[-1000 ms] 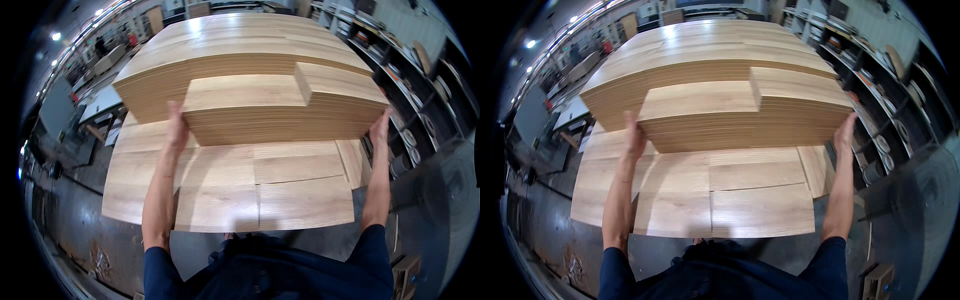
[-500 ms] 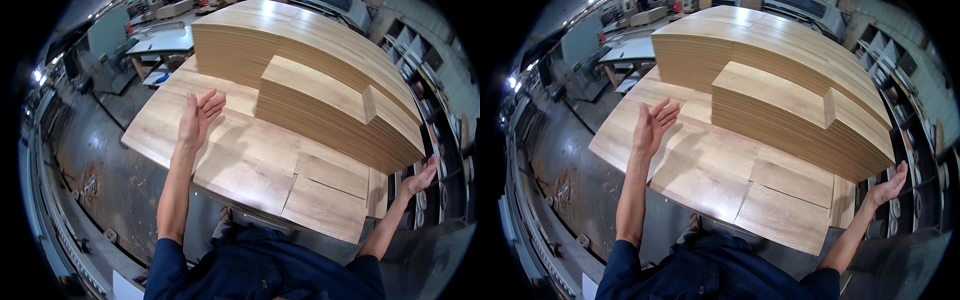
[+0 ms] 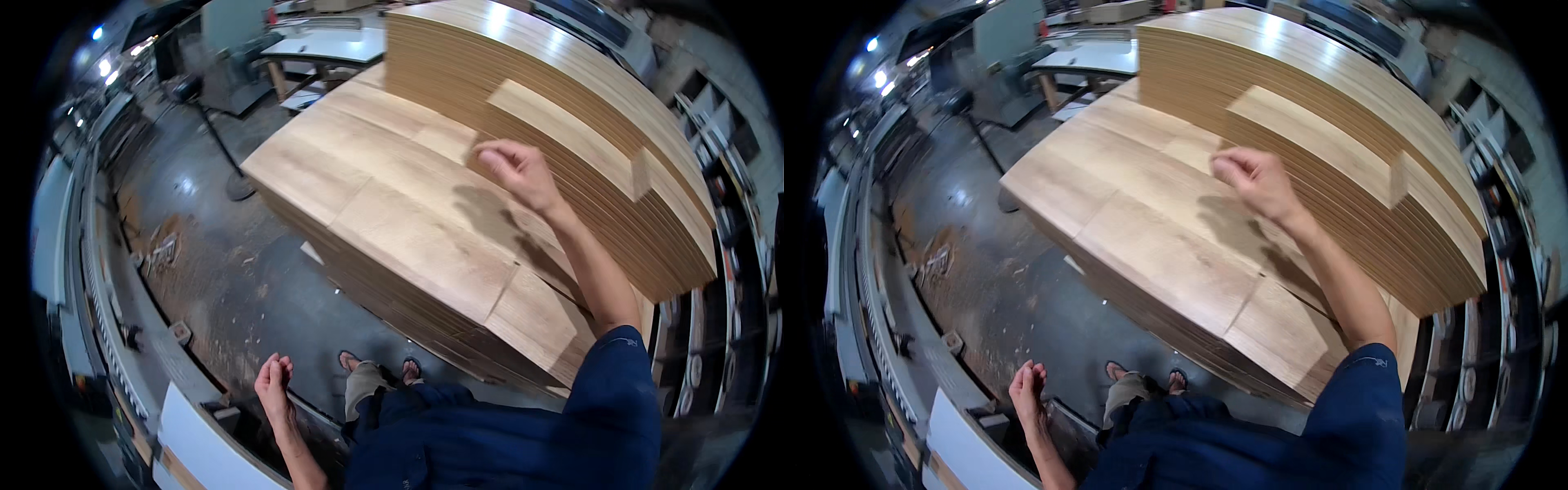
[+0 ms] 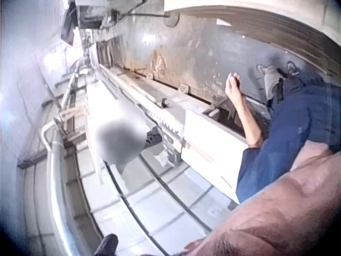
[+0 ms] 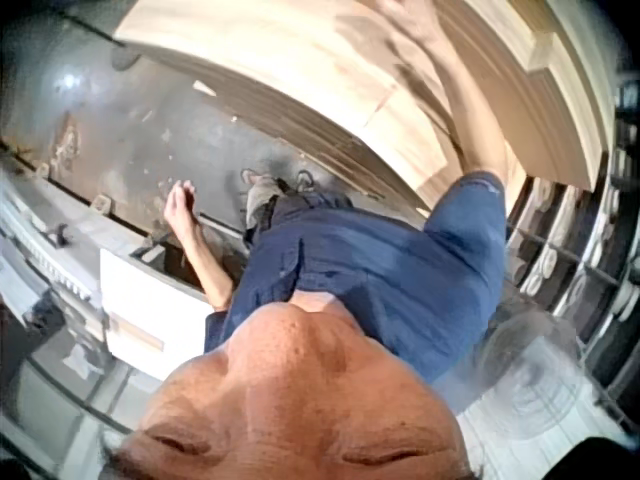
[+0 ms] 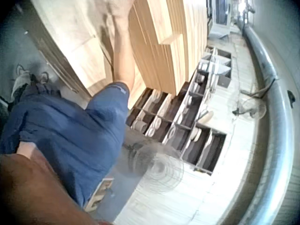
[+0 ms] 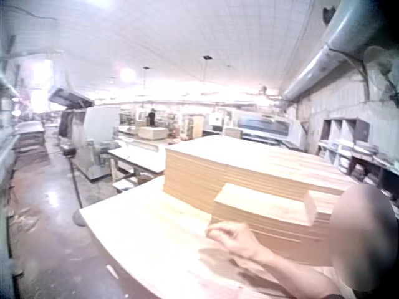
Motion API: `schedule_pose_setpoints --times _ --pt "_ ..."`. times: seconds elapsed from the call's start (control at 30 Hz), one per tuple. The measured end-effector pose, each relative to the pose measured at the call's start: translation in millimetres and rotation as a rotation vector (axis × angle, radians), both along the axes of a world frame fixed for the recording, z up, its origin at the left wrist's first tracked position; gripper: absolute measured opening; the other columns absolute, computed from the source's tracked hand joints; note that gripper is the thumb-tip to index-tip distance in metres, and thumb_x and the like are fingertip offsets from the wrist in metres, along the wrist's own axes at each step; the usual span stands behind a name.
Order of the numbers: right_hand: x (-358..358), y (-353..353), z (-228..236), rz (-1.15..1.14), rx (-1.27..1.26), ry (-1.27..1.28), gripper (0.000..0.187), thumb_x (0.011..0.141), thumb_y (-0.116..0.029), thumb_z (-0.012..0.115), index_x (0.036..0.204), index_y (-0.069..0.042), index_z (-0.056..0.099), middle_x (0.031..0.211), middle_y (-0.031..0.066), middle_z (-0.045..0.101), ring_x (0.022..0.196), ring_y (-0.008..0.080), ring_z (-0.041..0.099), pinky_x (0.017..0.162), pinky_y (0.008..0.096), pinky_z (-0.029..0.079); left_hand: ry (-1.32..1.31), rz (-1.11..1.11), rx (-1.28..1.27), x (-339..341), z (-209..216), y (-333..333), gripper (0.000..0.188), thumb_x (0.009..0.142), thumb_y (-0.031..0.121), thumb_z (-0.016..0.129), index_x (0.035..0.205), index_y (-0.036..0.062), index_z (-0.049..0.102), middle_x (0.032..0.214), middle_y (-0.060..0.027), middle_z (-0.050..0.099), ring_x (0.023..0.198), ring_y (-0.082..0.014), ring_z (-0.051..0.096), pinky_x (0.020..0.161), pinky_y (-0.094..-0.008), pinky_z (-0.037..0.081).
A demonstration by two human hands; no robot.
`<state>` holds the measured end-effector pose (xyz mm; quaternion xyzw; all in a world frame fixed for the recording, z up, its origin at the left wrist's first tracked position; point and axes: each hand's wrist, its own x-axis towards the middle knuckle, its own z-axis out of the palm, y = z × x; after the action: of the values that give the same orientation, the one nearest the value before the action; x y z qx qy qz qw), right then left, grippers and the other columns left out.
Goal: The person scrapes the edges of wooden boards with a tool, wipes them down, and stacks them into organized piles.
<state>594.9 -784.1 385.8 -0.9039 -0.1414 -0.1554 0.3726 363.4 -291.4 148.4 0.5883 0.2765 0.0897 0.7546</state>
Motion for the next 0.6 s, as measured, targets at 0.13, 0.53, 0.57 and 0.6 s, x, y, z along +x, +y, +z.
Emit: schedule_pose_setpoints --times 0.13,0.53,0.57,0.6 --pt "41.3 25.1 -11.4 -0.055 0.645 0.093 0.042 0.096 -0.032 0.060 0.124 0.000 0.064 0.116 0.0111 0.067 0.109 0.0182 0.060 0.097 0.0323 0.045 0.039 0.220 0.057 -68.8 0.4 24.1 0.031 0.097 0.015 0.061 0.121 -0.0051 0.063 0.099 -0.0088 0.071 0.085 -0.0127 0.065 0.078 -0.0251 0.052" --pt "49.9 155.8 -57.5 0.395 0.248 0.191 0.034 0.102 -0.023 0.054 0.125 0.001 0.061 0.116 0.0118 0.067 0.106 0.0190 0.064 0.096 0.0330 0.051 0.463 0.777 0.987 -205.3 -36.5 252.2 0.053 0.090 0.036 0.064 0.124 -0.0046 0.061 0.130 -0.0235 0.059 0.123 -0.0344 0.053 0.106 -0.0404 0.040" --pt "51.4 182.5 -55.1 0.434 0.215 0.205 0.034 0.102 -0.023 0.055 0.125 0.001 0.061 0.116 0.0123 0.067 0.105 0.0191 0.064 0.096 0.0331 0.051 0.574 0.805 1.055 -222.5 -49.1 288.7 0.058 0.090 0.040 0.063 0.128 -0.0042 0.059 0.137 -0.0258 0.053 0.132 -0.0403 0.045 0.112 -0.0450 0.033" --pt "46.1 210.3 -55.1 0.467 0.194 0.219 0.034 0.102 -0.023 0.055 0.125 0.002 0.061 0.116 0.0123 0.067 0.105 0.0190 0.064 0.096 0.0330 0.051 0.760 0.813 1.100 -242.9 -67.3 325.1 0.064 0.090 0.043 0.062 0.134 -0.0031 0.053 0.144 -0.0262 0.044 0.137 -0.0424 0.036 0.115 -0.0465 0.026"
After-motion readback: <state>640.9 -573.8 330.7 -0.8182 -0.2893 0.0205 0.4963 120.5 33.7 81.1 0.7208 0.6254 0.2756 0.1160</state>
